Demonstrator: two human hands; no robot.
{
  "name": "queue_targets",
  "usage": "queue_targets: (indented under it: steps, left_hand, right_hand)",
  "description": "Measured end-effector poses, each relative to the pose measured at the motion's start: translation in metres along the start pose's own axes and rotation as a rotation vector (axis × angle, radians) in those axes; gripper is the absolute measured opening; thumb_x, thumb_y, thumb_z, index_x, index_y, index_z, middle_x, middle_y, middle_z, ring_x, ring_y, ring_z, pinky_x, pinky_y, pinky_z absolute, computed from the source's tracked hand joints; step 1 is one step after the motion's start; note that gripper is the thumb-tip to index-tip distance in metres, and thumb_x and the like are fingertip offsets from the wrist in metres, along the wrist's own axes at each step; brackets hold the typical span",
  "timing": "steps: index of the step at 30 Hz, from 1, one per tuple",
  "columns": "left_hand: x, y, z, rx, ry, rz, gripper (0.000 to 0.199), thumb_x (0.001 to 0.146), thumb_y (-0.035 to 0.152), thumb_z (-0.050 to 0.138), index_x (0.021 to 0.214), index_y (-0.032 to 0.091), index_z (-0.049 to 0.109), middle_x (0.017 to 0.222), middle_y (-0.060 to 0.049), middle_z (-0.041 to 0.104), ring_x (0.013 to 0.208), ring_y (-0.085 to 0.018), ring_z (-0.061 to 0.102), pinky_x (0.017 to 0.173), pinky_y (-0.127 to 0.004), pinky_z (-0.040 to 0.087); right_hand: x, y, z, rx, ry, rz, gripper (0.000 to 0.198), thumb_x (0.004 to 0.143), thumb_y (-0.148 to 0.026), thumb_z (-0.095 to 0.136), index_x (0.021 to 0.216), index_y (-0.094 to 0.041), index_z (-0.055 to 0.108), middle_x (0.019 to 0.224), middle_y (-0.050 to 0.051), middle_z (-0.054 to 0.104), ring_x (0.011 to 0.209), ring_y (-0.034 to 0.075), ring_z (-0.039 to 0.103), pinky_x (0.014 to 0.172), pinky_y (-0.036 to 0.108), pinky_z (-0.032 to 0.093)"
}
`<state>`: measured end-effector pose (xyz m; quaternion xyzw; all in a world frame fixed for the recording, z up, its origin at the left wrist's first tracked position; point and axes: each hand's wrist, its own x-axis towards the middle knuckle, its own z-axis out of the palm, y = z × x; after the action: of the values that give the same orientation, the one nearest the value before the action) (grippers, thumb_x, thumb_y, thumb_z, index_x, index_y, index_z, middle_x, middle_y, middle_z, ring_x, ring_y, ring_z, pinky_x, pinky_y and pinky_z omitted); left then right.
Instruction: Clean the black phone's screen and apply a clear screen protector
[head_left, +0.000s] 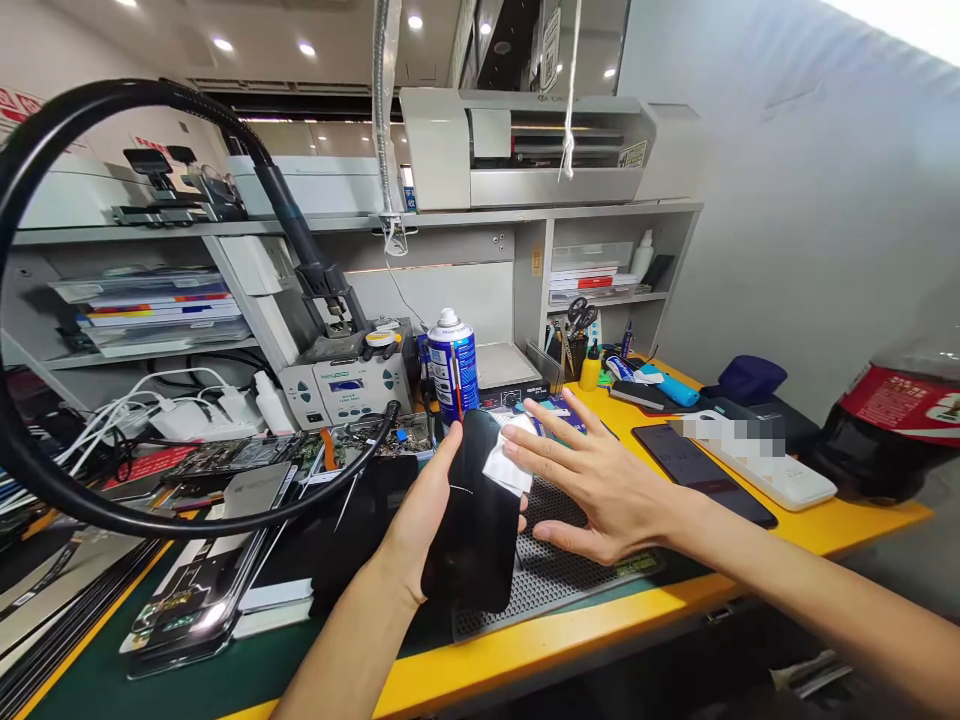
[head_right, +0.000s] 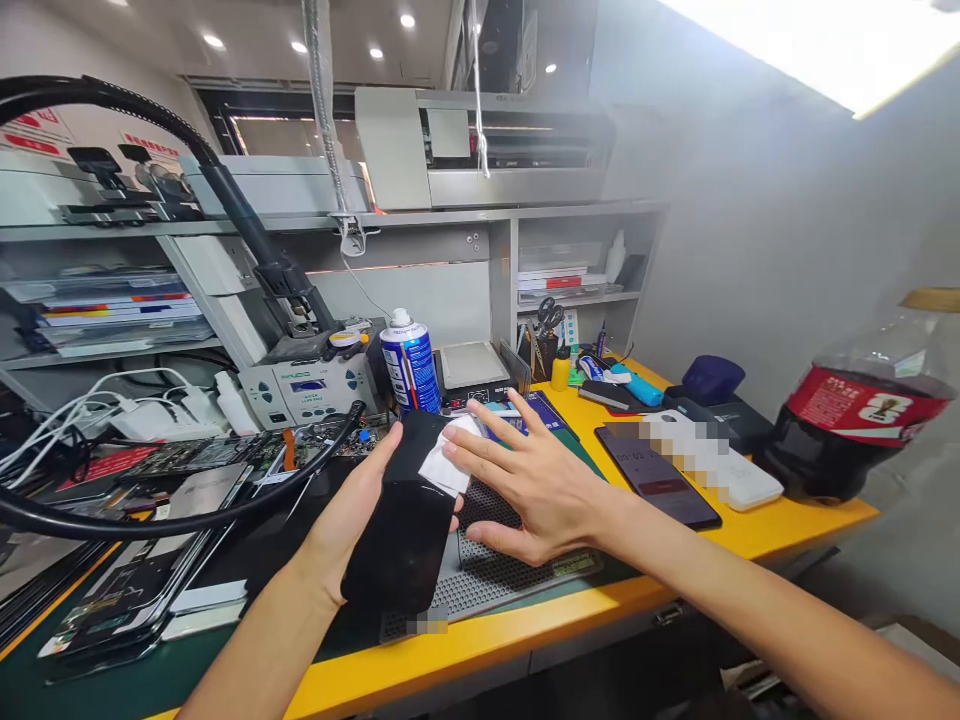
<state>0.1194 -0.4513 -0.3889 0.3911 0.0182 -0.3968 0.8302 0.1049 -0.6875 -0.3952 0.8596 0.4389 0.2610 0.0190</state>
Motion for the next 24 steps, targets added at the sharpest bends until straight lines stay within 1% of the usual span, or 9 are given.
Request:
queue_targets:
  steps: [3, 7, 11, 13, 16, 18, 20, 21, 24]
  left_hand:
    - [0.001, 0.000, 0.000, -0.002, -0.007, 0.001, 0.064, 0.097, 0.064, 0.047, 0.107, 0.007, 0.074, 0.084, -0.015, 0.078, 0.064, -0.023, 0.073, 0.068, -0.033, 0.059]
    - [0.000, 0.001, 0.006, -0.003, 0.007, -0.005, 0.067, 0.099, 0.063, 0.043, 0.106, 0.004, 0.073, 0.087, -0.015, 0.078, 0.063, -0.023, 0.073, 0.065, -0.032, 0.059]
    - [-0.004, 0.004, 0.011, 0.007, 0.002, -0.065, 0.076, 0.100, 0.065, 0.035, 0.100, -0.002, 0.072, 0.075, -0.017, 0.075, 0.058, -0.024, 0.072, 0.060, -0.032, 0.058]
    - [-0.005, 0.005, 0.010, 0.006, -0.021, -0.078, 0.074, 0.100, 0.065, 0.037, 0.100, 0.000, 0.073, 0.075, -0.016, 0.075, 0.058, -0.025, 0.072, 0.058, -0.032, 0.058]
    - [-0.005, 0.004, 0.005, -0.031, -0.100, -0.066, 0.063, 0.098, 0.062, 0.046, 0.107, 0.006, 0.073, 0.087, -0.015, 0.077, 0.066, -0.025, 0.074, 0.064, -0.033, 0.058]
    - [-0.004, 0.004, 0.002, -0.062, -0.139, -0.067, 0.060, 0.098, 0.060, 0.049, 0.108, 0.005, 0.073, 0.088, -0.015, 0.077, 0.069, -0.025, 0.075, 0.067, -0.033, 0.059]
    - [-0.004, 0.003, 0.001, -0.081, -0.130, -0.061, 0.060, 0.098, 0.058, 0.051, 0.108, 0.003, 0.073, 0.087, -0.016, 0.077, 0.069, -0.024, 0.074, 0.068, -0.032, 0.060]
    - [-0.004, 0.002, 0.001, -0.088, -0.114, -0.050, 0.059, 0.098, 0.057, 0.053, 0.108, 0.002, 0.072, 0.087, -0.016, 0.077, 0.069, -0.024, 0.074, 0.068, -0.032, 0.060]
    - [-0.004, 0.001, 0.002, -0.084, -0.054, -0.019, 0.056, 0.096, 0.054, 0.059, 0.112, 0.002, 0.071, 0.091, -0.016, 0.077, 0.071, -0.023, 0.074, 0.071, -0.034, 0.062]
  right_hand:
    - [0.001, 0.006, -0.003, -0.030, -0.012, 0.035, 0.080, 0.095, -0.054, 0.053, 0.160, -0.015, 0.027, 0.166, 0.007, 0.027, 0.156, 0.035, 0.010, 0.123, 0.064, -0.007]
    - [0.002, 0.011, -0.007, -0.047, -0.003, 0.069, 0.082, 0.095, -0.053, 0.054, 0.161, -0.015, 0.024, 0.166, 0.006, 0.026, 0.156, 0.034, 0.008, 0.123, 0.063, -0.007]
    - [0.000, 0.014, -0.010, -0.015, 0.003, 0.115, 0.084, 0.094, -0.053, 0.056, 0.162, -0.016, 0.022, 0.166, 0.008, 0.029, 0.156, 0.034, 0.008, 0.123, 0.064, -0.005]
    - [-0.002, 0.016, -0.010, 0.023, -0.003, 0.154, 0.086, 0.093, -0.053, 0.058, 0.162, -0.018, 0.021, 0.165, 0.010, 0.031, 0.156, 0.035, 0.009, 0.122, 0.066, -0.003]
    - [-0.007, 0.020, -0.009, 0.104, 0.015, 0.216, 0.087, 0.092, -0.052, 0.060, 0.162, -0.020, 0.021, 0.164, 0.012, 0.033, 0.155, 0.035, 0.011, 0.121, 0.067, 0.000]
    - [-0.011, 0.024, -0.010, 0.261, 0.056, 0.305, 0.083, 0.090, -0.045, 0.063, 0.161, -0.022, 0.027, 0.164, 0.009, 0.033, 0.156, 0.033, 0.010, 0.122, 0.065, -0.003]
    - [-0.016, 0.029, -0.012, 0.559, 0.118, 0.470, 0.080, 0.085, -0.036, 0.067, 0.158, -0.025, 0.037, 0.164, 0.005, 0.033, 0.156, 0.031, 0.010, 0.124, 0.059, -0.005]
    - [-0.018, 0.033, -0.013, 0.712, 0.145, 0.555, 0.078, 0.083, -0.032, 0.068, 0.156, -0.026, 0.041, 0.164, 0.004, 0.033, 0.156, 0.030, 0.013, 0.125, 0.058, -0.002]
    - [-0.023, 0.044, -0.017, 1.000, 0.177, 0.736, 0.073, 0.079, -0.027, 0.063, 0.151, -0.026, 0.049, 0.160, 0.004, 0.042, 0.148, 0.032, 0.035, 0.122, 0.057, 0.023]
